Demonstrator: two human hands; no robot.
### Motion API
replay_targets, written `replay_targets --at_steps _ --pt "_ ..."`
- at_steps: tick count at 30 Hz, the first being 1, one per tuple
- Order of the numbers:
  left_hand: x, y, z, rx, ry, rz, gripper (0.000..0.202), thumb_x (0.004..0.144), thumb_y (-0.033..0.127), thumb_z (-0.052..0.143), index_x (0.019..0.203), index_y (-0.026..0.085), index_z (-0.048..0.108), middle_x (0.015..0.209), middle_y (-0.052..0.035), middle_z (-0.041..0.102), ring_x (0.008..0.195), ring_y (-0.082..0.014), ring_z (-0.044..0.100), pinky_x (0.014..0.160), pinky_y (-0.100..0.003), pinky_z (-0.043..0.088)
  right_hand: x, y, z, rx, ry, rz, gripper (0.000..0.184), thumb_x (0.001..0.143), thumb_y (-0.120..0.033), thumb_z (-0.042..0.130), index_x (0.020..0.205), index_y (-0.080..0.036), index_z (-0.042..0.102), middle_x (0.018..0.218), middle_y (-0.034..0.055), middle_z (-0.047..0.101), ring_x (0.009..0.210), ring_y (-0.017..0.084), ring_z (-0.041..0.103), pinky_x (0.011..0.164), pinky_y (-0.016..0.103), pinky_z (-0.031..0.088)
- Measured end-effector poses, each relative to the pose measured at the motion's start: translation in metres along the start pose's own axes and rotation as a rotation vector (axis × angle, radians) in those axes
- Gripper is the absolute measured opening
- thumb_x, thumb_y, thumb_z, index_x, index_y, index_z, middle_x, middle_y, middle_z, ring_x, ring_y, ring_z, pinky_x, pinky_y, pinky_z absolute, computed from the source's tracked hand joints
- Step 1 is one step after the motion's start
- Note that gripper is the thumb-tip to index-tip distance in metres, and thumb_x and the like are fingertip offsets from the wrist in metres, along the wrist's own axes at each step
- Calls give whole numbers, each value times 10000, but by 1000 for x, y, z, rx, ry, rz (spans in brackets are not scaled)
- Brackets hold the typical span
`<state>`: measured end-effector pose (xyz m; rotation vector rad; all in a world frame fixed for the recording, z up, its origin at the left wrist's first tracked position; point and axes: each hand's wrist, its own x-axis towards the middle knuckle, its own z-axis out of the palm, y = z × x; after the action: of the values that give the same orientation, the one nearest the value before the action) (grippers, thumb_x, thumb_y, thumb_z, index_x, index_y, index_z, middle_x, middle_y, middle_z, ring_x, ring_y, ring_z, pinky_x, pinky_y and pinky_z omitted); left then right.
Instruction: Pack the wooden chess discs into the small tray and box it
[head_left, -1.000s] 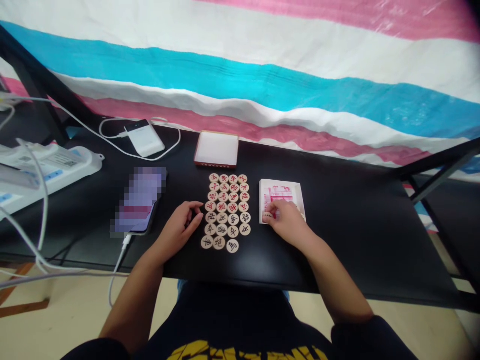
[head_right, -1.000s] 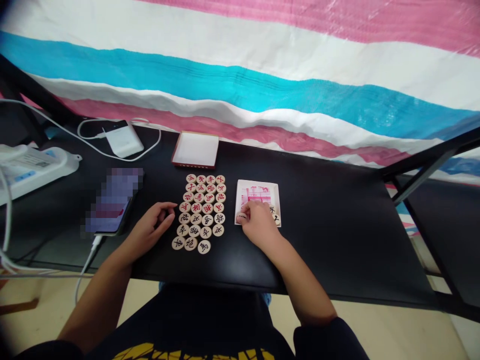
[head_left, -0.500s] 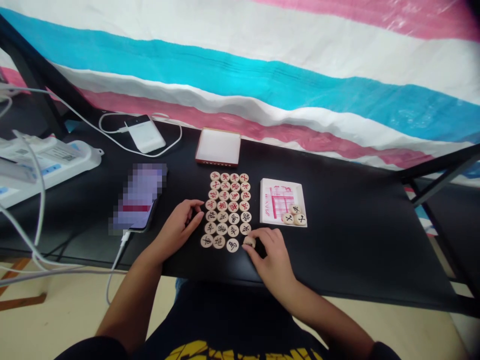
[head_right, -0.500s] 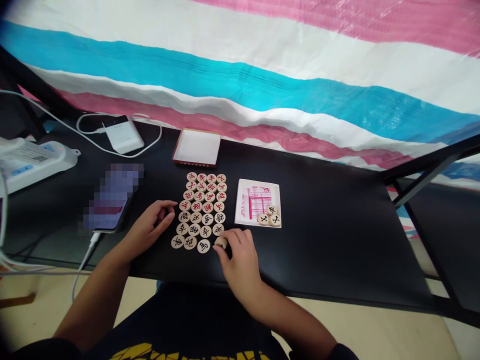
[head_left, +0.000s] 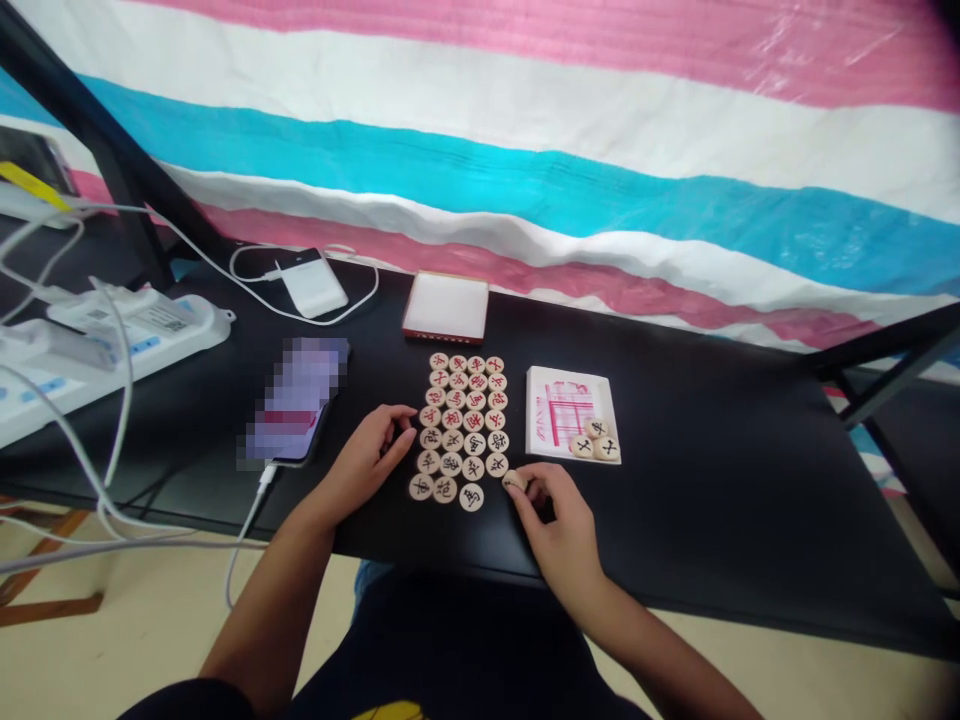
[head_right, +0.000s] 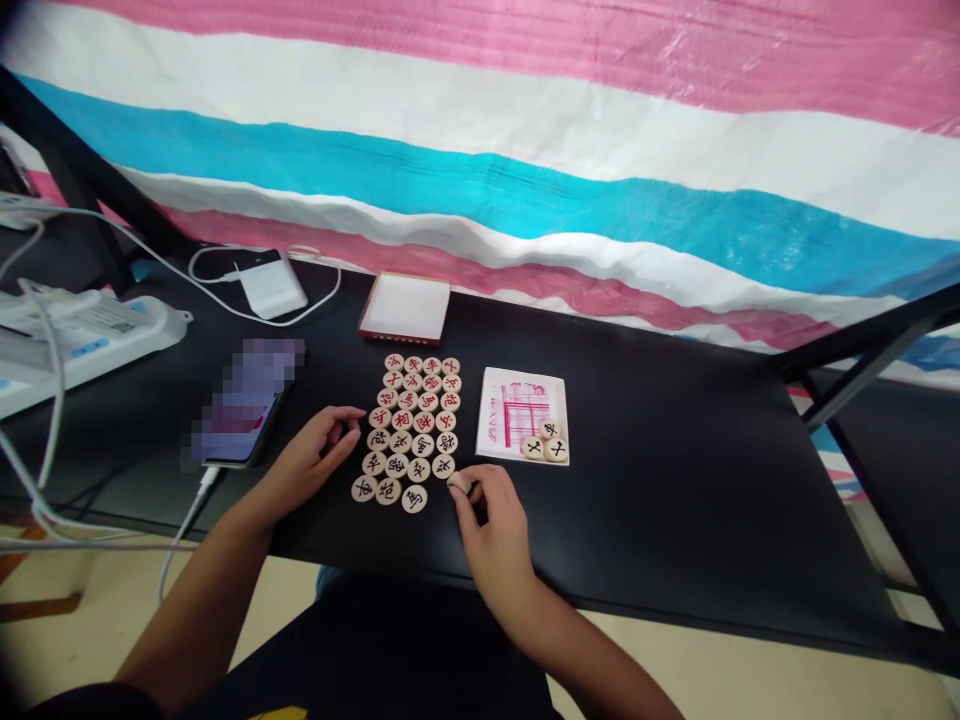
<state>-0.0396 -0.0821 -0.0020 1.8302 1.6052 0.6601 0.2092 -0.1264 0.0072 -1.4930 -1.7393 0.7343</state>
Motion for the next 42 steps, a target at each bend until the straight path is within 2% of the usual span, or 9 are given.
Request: replay_targets --at_steps 8,12,15,17,20,25,32,36,42 --pt "-1 2 0 -45 29 -6 291 866 371 407 1085 194 481 857 -21 513 704 -144 465 670 -287 433 -3 9 1 -187 26 -63 151 827 -261 519 928 -215 622 901 60 602 856 200 537 767 369 464" --pt "-8 3 -4 -84 65 28 263 878 323 403 1098 189 459 943 -44 511 758 -140 496 750 -296 453 -4 2 1 -200 42 -87 189 848 -242 484 1005 -205 583 960 74 598 921 211 522 816 394 457" --pt "-15 4 -5 -46 59 82 293 882 314 411 1153 208 448 1122 -84 482 966 -174 509 906 -350 424 -2 -11 7 -250 -45 -197 333 860 -219 447 1188 -203 503 1194 97 531 1110 225 456 914 408 422" --pt "-19 7 -3 0 15 127 341 886 317 413 1218 243 427 1251 -87 431 1159 -215 424 1017 -410 340 1 -18 16 -322 -141 -305 442 858 -227 441 1299 -208 410 1364 92 398 1248 252 340 984 447 366" --pt "-20 11 4 24 -61 185 431 896 321 392 1322 290 332 1394 -62 320 1311 -244 252 1082 -456 240 6 -22 35 -436 -196 -398 541 854 -275 451 1371 -211 308 1448 82 267 1325 291 219 1026 526 289" --pt "-13 14 12 -21 -75 166 528 909 344 352 1398 304 155 1494 -39 109 1360 -244 122 1100 -466 175 13 -19 51 -495 -156 -372 570 860 -335 445 1386 -189 281 1439 94 272 1331 295 203 1040 544 257" --pt "-25 17 7 -74 -105 134 624 911 374 340 1416 266 -10 1506 -43 -9 1370 -216 11 1112 -447 76 7 -16 33 -351 -76 -289 575 894 -253 365 1420 -180 145 1465 92 203 1351 241 139 1057 499 268" --pt "-37 16 21 -85 -131 139 685 905 367 359 1404 272 -101 1501 -49 -83 1367 -240 -24 1105 -465 90 -3 -10 32 -321 -151 -258 591 898 -248 352 1426 -210 91 1483 72 139 1356 231 108 1057 476 285" --pt "-37 28 46 -137 -13 84 699 908 349 357 1396 257 -135 1499 -75 -88 1367 -242 -22 1104 -468 74 -8 -10 44 -367 -182 -252 649 892 -297 377 1429 -172 36 1484 96 112 1357 237 83 1074 462 257"
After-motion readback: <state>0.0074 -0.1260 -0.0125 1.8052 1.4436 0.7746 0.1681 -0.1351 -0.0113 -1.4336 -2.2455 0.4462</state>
